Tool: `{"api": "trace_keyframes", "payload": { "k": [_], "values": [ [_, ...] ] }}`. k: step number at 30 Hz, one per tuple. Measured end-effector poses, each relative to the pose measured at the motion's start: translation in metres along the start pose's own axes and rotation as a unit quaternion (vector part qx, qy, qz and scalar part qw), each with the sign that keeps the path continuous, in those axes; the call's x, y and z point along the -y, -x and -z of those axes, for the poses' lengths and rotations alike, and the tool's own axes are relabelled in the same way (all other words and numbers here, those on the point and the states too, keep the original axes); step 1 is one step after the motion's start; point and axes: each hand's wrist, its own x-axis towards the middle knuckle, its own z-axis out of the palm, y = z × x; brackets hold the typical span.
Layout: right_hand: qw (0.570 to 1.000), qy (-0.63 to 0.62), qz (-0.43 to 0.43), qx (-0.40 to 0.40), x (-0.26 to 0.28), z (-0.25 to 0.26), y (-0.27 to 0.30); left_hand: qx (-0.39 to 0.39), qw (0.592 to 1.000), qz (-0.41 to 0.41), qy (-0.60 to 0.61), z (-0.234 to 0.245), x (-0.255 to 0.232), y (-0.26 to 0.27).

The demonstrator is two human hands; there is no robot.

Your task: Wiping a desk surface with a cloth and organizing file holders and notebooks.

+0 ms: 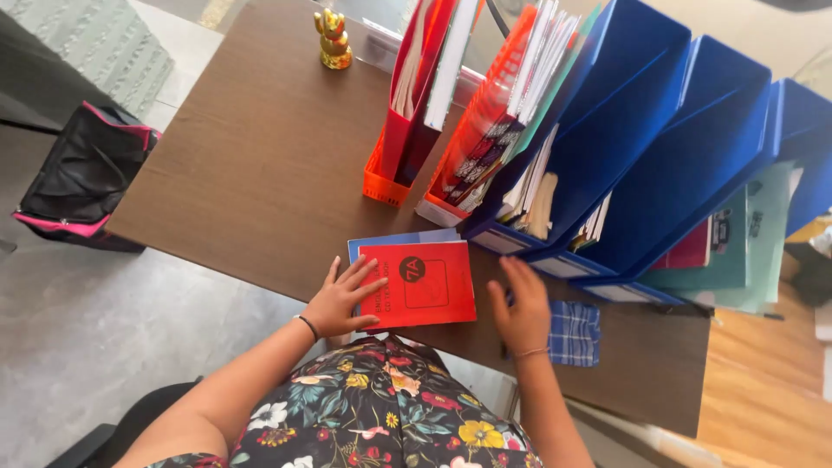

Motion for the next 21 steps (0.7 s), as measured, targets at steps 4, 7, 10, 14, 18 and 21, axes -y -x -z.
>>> {"api": "trace_keyframes", "payload": {
  "k": [4,7,10,14,18,21],
  "values": [
    [0.993,0.019,0.002,-0.115,0.022,0.008,-0.043,-0.022,0.999,-0.04,-0.019,-0.009,0.012,0.014],
    [0.986,0.004,-0.004,-0.168,0.02,-0.001,-0.076,-0.025,0.998,-0.05,-0.024,-0.017,0.022,0.015],
    [0.984,0.005,-0.021,-0.178,0.016,-0.012,-0.087,-0.033,0.997,-0.053,-0.039,-0.025,0.028,0.024],
    [0.987,0.002,-0.086,-0.132,0.012,-0.015,-0.088,-0.033,0.997,-0.058,-0.041,-0.026,0.031,0.028],
    [0.987,-0.027,-0.085,-0.132,0.024,-0.005,-0.094,-0.026,0.998,-0.055,-0.032,-0.025,0.033,0.026],
    [0.99,0.01,-0.059,-0.128,0.016,0.001,-0.094,-0.018,0.998,-0.05,-0.025,-0.023,0.031,0.027]
  ]
}}
